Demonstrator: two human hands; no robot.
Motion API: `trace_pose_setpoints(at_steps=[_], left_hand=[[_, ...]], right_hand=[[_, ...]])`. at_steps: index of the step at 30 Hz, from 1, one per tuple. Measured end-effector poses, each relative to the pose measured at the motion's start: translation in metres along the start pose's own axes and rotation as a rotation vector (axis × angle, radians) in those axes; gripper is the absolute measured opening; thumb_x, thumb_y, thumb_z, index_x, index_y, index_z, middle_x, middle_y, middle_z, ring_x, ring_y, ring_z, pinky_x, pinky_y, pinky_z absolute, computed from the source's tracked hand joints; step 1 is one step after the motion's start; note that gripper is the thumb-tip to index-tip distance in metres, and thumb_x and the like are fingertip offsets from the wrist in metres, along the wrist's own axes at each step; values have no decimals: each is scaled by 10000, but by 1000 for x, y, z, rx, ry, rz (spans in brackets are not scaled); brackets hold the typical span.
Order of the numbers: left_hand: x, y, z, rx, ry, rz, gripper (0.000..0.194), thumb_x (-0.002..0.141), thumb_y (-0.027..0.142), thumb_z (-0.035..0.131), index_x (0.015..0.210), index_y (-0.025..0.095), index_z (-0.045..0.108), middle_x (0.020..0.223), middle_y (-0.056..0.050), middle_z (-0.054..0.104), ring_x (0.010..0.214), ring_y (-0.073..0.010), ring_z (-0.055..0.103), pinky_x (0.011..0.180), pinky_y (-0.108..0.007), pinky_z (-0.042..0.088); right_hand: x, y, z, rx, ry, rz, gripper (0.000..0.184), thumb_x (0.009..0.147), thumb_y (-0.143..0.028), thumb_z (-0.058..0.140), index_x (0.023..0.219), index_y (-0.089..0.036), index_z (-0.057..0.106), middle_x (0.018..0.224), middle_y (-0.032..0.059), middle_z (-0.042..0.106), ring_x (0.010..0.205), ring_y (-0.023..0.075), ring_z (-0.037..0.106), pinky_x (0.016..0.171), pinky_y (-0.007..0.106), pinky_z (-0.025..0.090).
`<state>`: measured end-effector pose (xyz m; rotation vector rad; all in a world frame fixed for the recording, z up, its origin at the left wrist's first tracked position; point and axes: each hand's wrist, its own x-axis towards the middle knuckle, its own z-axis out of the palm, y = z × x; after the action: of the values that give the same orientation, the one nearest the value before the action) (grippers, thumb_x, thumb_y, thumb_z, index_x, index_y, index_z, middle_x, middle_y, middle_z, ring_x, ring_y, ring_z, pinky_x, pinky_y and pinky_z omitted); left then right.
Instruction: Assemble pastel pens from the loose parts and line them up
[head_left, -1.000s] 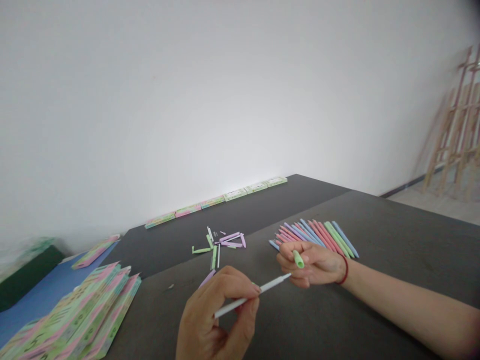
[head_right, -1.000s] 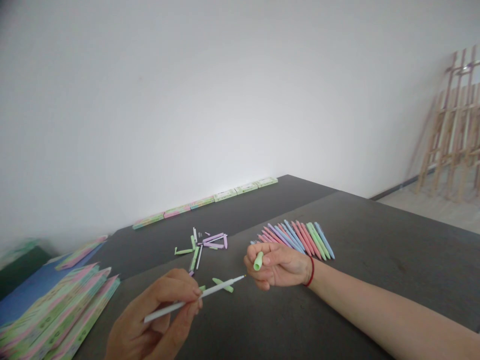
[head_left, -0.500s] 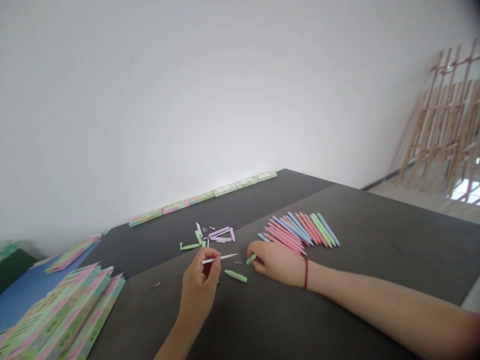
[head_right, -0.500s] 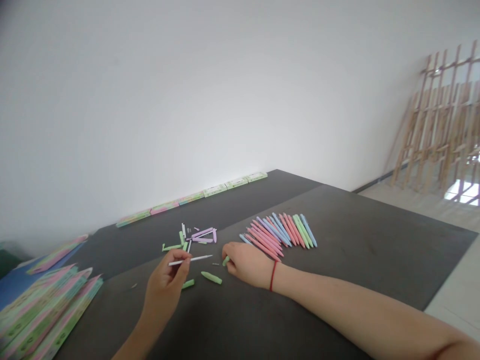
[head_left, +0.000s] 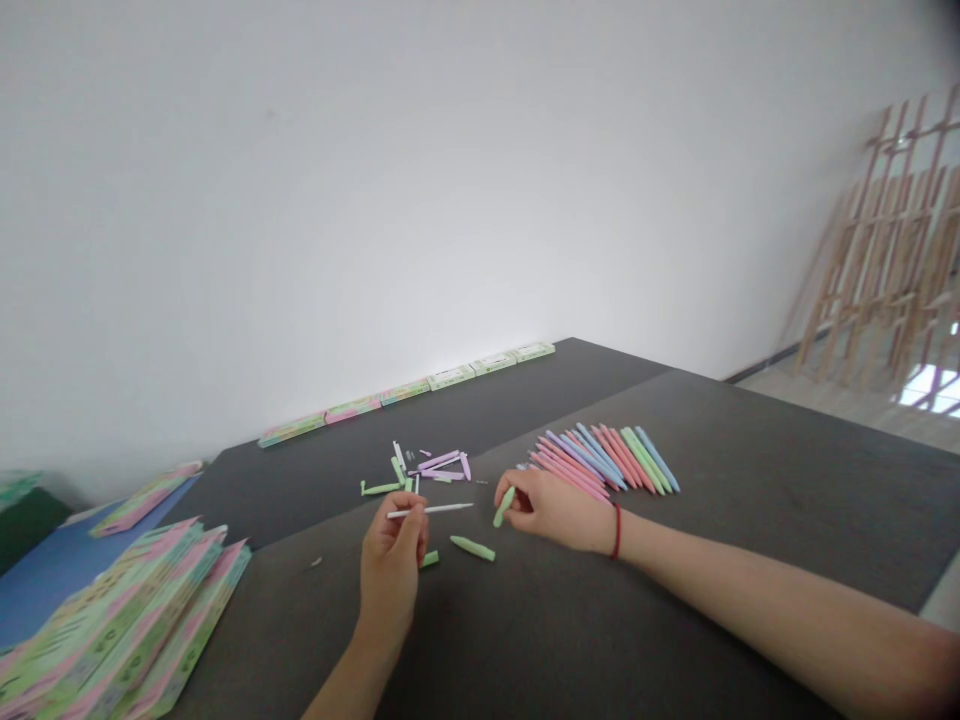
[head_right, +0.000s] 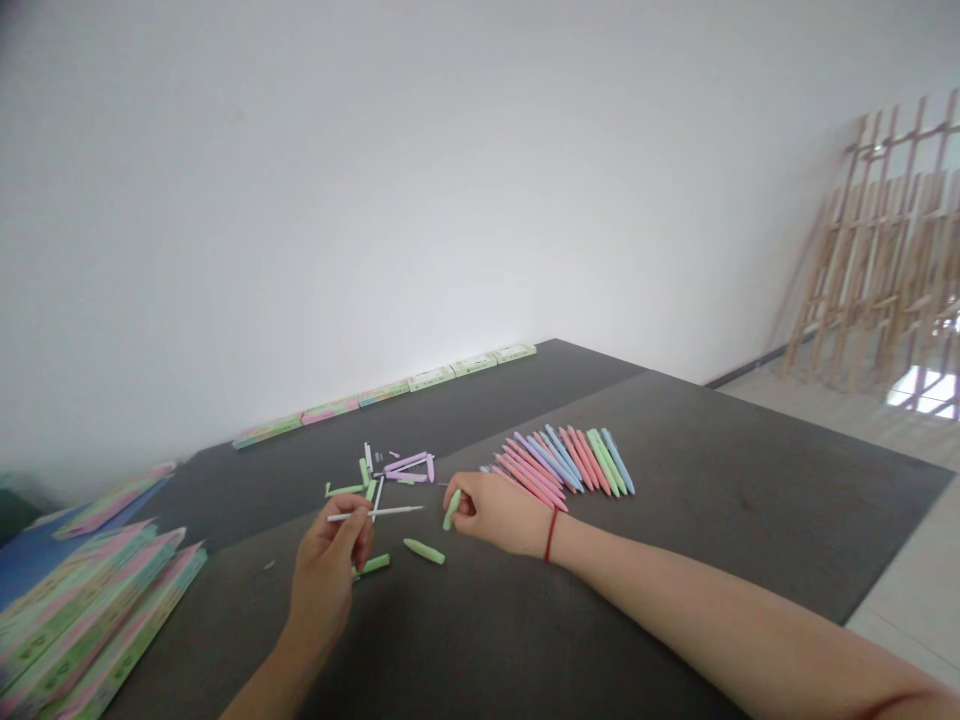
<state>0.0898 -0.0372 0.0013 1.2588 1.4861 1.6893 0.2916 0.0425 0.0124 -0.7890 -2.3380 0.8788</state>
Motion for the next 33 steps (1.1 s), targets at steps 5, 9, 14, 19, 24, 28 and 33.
trace_pose_setpoints(at_steps=[5, 9, 14, 19, 24, 28, 33], left_hand=[[-1, -5, 1, -13, -7, -20, 145, 815, 337, 543, 819, 195, 516, 487, 105, 381, 408, -56, 305, 391, -155, 238], [-3, -5, 1, -15, -15, -22, 142, 819, 337, 539, 820, 196, 518, 486, 106, 375, 408, -59, 304, 388, -157, 240], [-5, -4, 2, -13, -25, -28, 175, 841, 371, 498, 801, 202, 522, 497, 98, 380, 407, -66, 313, 390, -165, 247], [-6, -3, 3, 0, -18, -31, 281, 853, 435, 456, 770, 189, 565, 473, 89, 349, 399, -80, 302, 391, -188, 237], [-14, 15, 8, 224, -64, 87, 323, 862, 445, 458, 774, 192, 640, 564, 32, 467, 544, -140, 459, 503, -232, 355], [-26, 34, 16, 365, -153, 303, 298, 902, 356, 403, 747, 204, 607, 750, -11, 576, 739, -174, 555, 687, -267, 412], [-37, 39, 20, 456, -154, 247, 231, 892, 350, 422, 991, 220, 586, 574, 52, 483, 510, -140, 470, 511, -238, 359]], right_hand=[[-3, -6, 9, -428, -75, -159, 84, 810, -128, 469, 825, -145, 549, 821, 53, 572, 720, 143, 499, 648, 254, 334], [-5, -6, 7, -495, -114, -182, 115, 876, -200, 443, 877, -149, 546, 883, 73, 589, 785, 167, 528, 678, 268, 337], [-7, 2, 5, -439, -87, -133, 110, 869, -218, 460, 845, -158, 549, 856, 58, 590, 750, 160, 524, 654, 269, 334], [-4, 11, 2, 182, -129, 49, 144, 851, -277, 489, 787, -159, 541, 655, -4, 509, 577, 111, 444, 543, 233, 320], [-5, 10, 0, 1335, -410, 202, 224, 837, -352, 530, 901, -137, 537, 652, -20, 434, 505, 77, 367, 422, 192, 225], [-9, 2, 5, 1781, -612, 336, 172, 828, -252, 560, 899, -100, 526, 685, -14, 412, 538, 61, 377, 442, 160, 260], [-12, -7, 11, 2034, -570, 420, 106, 866, -195, 501, 919, -103, 501, 694, -10, 412, 554, 63, 386, 444, 134, 286]])
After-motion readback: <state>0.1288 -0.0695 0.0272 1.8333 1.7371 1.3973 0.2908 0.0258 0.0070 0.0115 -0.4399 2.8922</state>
